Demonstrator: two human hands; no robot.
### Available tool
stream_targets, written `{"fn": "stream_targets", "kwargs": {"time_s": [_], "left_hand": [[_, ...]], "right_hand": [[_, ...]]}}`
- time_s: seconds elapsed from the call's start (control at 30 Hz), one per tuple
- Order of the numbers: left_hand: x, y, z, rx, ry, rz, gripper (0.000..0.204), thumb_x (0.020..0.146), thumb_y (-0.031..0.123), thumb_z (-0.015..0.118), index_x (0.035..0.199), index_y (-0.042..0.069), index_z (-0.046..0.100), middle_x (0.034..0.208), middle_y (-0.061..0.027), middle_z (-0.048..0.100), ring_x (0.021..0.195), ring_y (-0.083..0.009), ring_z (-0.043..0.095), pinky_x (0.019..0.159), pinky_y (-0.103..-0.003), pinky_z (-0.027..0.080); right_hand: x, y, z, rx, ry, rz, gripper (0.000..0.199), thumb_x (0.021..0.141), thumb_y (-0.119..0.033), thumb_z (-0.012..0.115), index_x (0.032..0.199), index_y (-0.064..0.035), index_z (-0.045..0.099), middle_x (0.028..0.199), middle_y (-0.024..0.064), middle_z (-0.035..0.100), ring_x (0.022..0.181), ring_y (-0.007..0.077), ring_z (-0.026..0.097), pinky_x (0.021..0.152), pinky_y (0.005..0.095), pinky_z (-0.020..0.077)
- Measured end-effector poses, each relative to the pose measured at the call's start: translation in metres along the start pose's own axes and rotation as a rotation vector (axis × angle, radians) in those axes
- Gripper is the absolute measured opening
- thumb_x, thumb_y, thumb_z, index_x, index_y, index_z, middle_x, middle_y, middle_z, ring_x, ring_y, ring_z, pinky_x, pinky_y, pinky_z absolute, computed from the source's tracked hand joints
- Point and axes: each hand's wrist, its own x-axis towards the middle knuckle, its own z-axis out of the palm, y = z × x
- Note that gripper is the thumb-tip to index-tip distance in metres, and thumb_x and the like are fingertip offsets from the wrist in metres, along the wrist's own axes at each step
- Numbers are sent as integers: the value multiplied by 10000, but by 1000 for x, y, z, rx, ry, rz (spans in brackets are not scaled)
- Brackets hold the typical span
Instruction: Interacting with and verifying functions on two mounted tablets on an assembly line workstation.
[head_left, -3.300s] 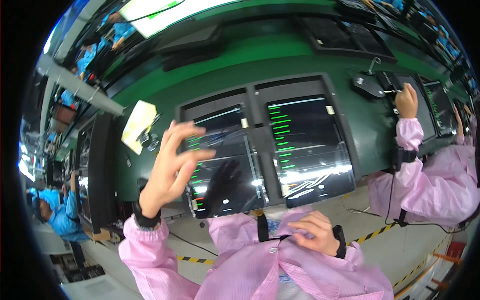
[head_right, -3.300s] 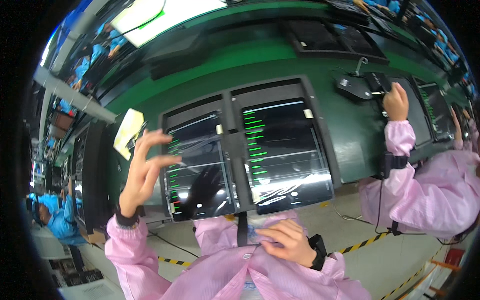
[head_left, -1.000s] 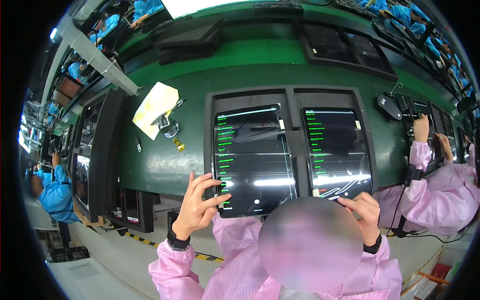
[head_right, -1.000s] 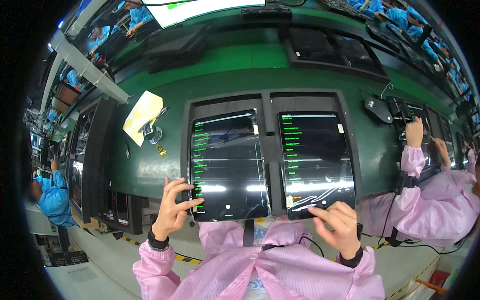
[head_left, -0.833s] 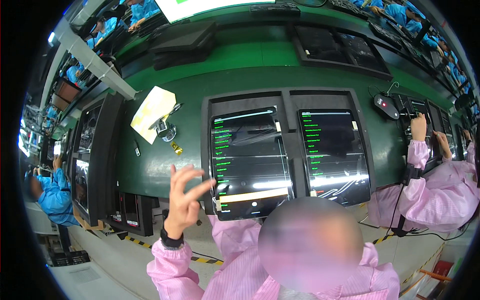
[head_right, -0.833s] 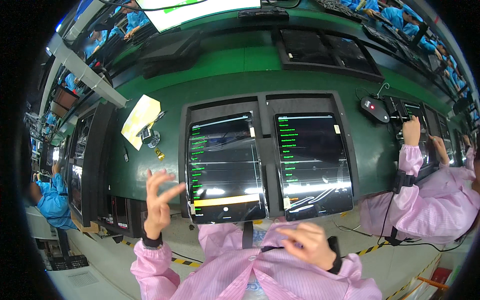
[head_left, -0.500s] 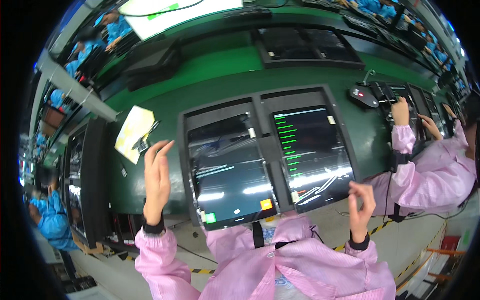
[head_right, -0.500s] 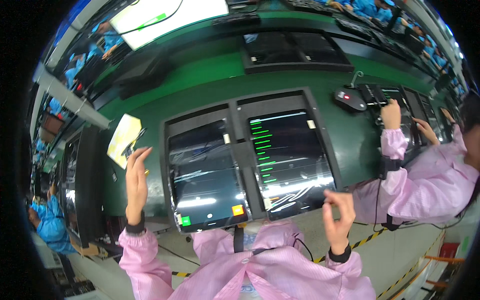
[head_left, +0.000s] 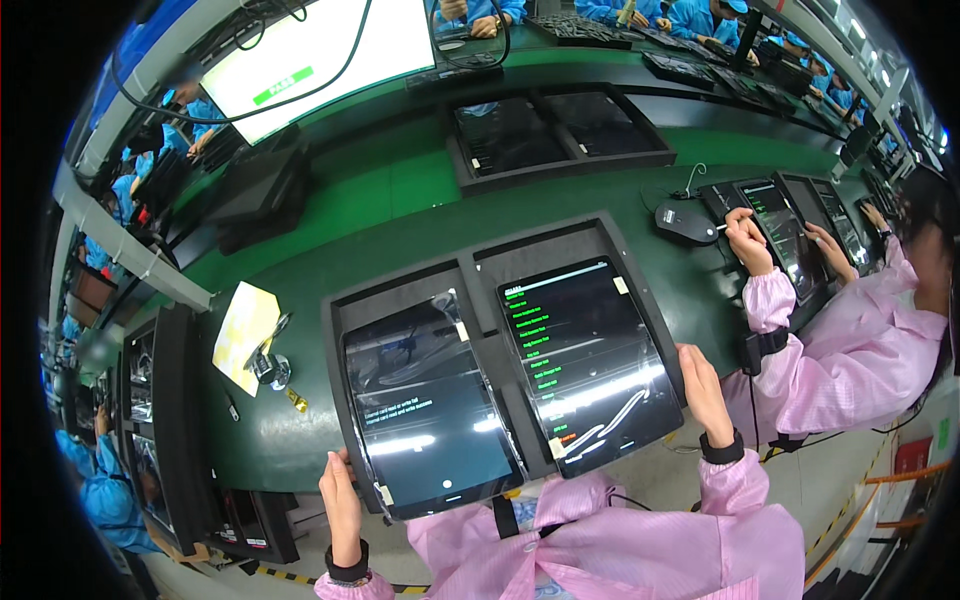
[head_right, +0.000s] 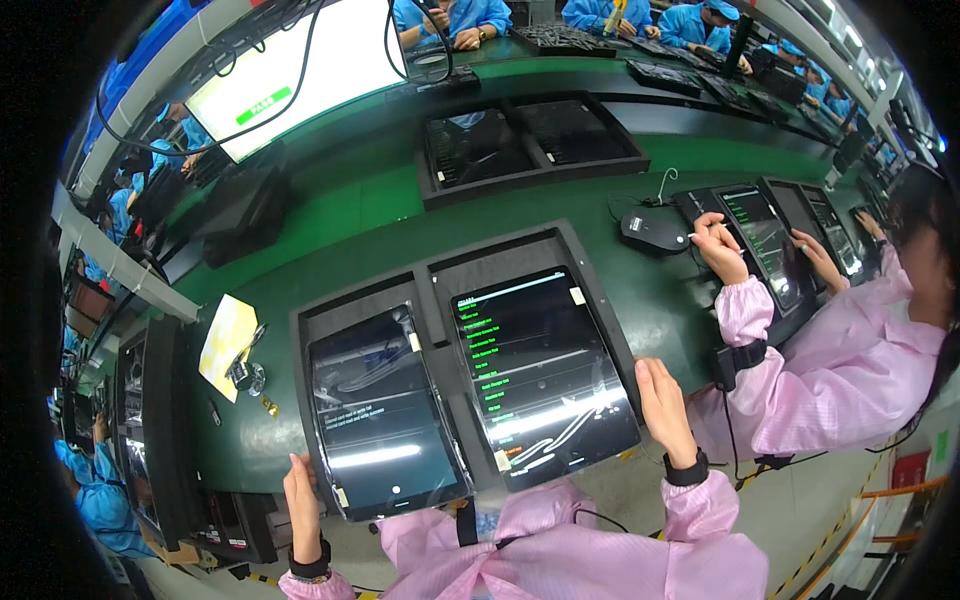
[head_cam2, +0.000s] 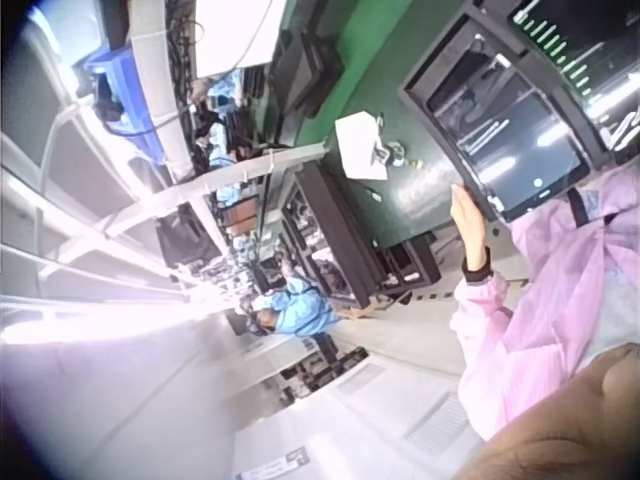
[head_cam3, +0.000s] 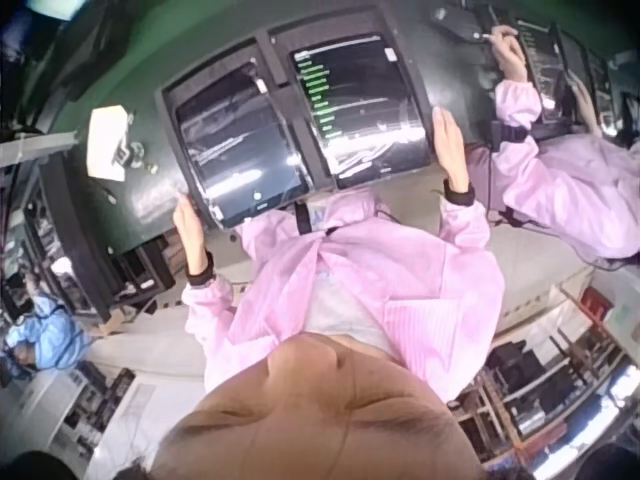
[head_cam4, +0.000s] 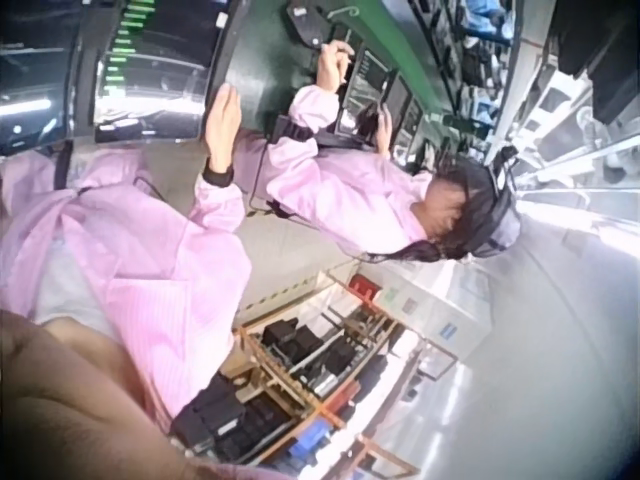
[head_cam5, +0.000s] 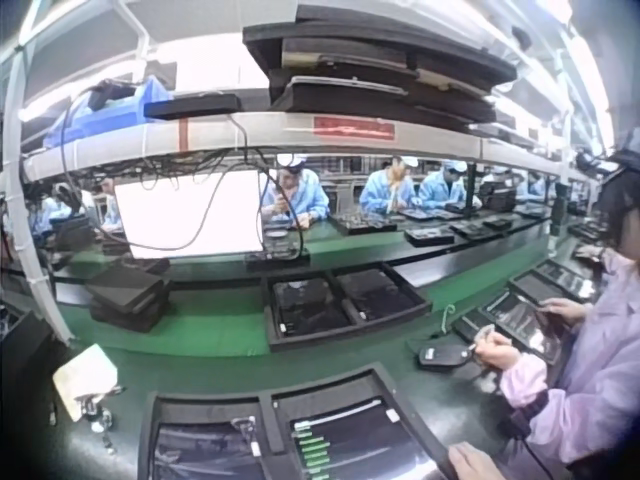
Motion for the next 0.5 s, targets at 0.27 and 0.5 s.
{"fn": "stream_targets", "kwargs": {"time_s": [0.27, 0.5], "left_hand": [[-6, -5, 10, 80, 172, 150, 408, 987, 240, 325, 1045, -90, 559, 835, -128, 574, 767, -179, 510, 717, -284, 411], [-31, 23, 6, 239, 229, 440, 355, 865, 113, 535, 1189, -30, 509, 1169, -152, 492, 1037, -273, 501, 880, -341, 398]], "right_hand": [[-2, 20, 10, 157, -12, 75, 434, 988, -318, 319, 1111, 58, 499, 1052, 114, 536, 1027, 188, 487, 921, 271, 342], [-45, -2, 13, 309, 424, 67, 277, 947, -213, 379, 1013, 18, 517, 979, 55, 515, 892, 134, 464, 863, 262, 342]]}}
